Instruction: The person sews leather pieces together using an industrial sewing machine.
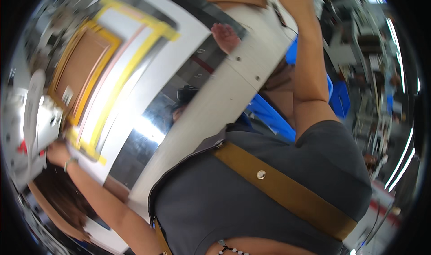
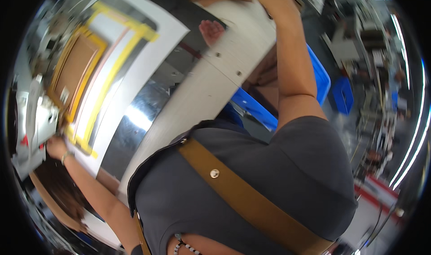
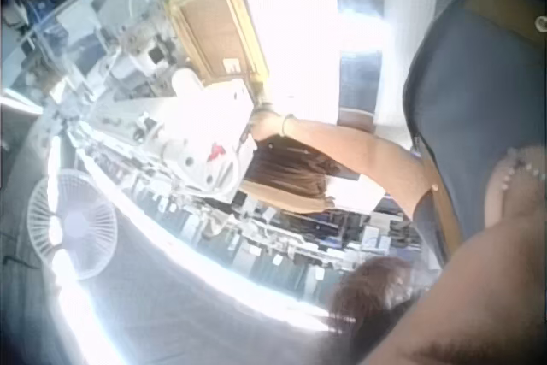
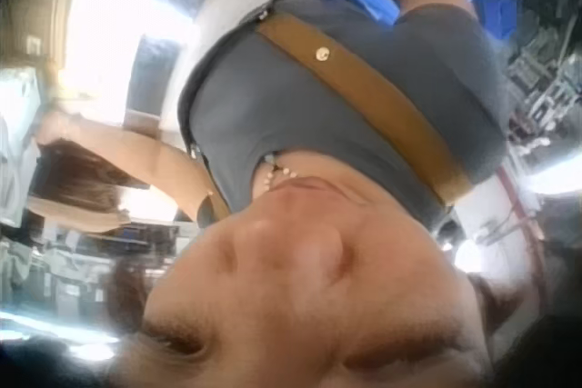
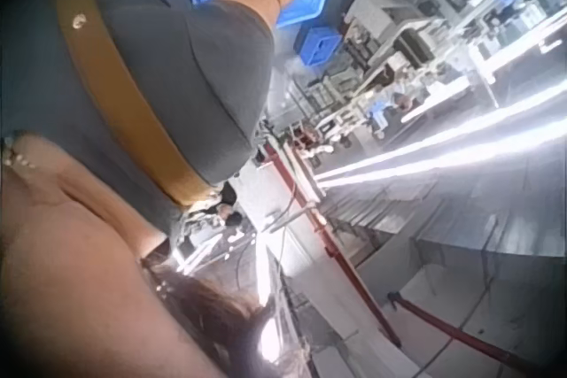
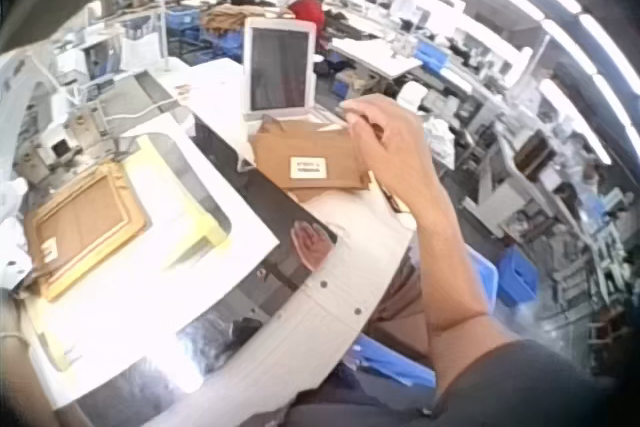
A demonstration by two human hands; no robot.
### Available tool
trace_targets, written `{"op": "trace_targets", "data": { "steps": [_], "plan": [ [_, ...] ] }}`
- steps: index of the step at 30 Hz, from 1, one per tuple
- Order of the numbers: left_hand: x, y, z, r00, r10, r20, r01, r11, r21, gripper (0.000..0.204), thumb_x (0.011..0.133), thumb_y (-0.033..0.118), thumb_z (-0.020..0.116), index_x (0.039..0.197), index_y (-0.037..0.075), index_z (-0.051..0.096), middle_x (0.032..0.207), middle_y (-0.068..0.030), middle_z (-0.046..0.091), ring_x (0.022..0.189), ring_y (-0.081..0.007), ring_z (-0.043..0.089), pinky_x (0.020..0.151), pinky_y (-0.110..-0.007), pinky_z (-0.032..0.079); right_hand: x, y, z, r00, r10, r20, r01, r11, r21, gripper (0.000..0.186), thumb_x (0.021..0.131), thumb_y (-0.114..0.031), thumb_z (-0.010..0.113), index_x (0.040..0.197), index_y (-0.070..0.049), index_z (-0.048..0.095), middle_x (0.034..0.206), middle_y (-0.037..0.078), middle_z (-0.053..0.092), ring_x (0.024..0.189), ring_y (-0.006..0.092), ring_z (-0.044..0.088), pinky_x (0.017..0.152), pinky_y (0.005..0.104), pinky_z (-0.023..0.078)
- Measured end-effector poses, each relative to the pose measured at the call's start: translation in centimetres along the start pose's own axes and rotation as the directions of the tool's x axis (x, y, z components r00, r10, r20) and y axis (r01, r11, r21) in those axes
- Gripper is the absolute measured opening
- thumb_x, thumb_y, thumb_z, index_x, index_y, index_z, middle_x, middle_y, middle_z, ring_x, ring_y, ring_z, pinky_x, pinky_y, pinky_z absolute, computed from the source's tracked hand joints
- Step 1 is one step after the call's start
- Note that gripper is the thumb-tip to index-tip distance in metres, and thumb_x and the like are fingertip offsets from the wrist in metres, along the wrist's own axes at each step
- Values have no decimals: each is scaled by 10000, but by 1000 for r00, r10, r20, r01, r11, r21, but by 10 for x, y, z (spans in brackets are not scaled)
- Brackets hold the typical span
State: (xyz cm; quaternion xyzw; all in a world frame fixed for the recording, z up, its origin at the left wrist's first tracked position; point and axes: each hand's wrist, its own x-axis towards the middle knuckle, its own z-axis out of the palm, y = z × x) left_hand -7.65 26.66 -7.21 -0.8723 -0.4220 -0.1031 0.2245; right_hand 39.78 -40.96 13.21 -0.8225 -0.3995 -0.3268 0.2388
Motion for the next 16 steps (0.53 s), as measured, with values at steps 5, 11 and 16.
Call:
{"op": "trace_targets", "data": {
  "steps": [5,11,16],
  "plan": [
    [-10,-76,4,932,-309,190,211,37,-977,316,1051,202,664,1122,-104,702,1222,-187,769,1091,-220,737,946,-350,586,-122,119,-91,830,557,-25,-520,759,-391,255,999,-222,697,1152,-41,793,1131,223,778,1023,357,769,922,447,595],
    [-69,11,-167,998,-39,45,59,554,-831,361,1102,95,490,1394,-43,651,1427,-195,672,1310,-334,650,1141,-403,488,-286,193,-109,-17,784,621,-362,574,-735,343,948,-377,711,839,-70,819,824,130,784,769,260,750,767,418,575],
    [-123,-161,-189,981,-187,44,124,439,-890,456,1074,194,634,1489,8,617,1522,-162,602,1373,-312,584,1243,-448,387,-348,203,21,496,519,696,-386,850,-359,284,942,-294,726,1084,-56,787,1052,177,791,896,376,738,817,470,585]
  ]
}}
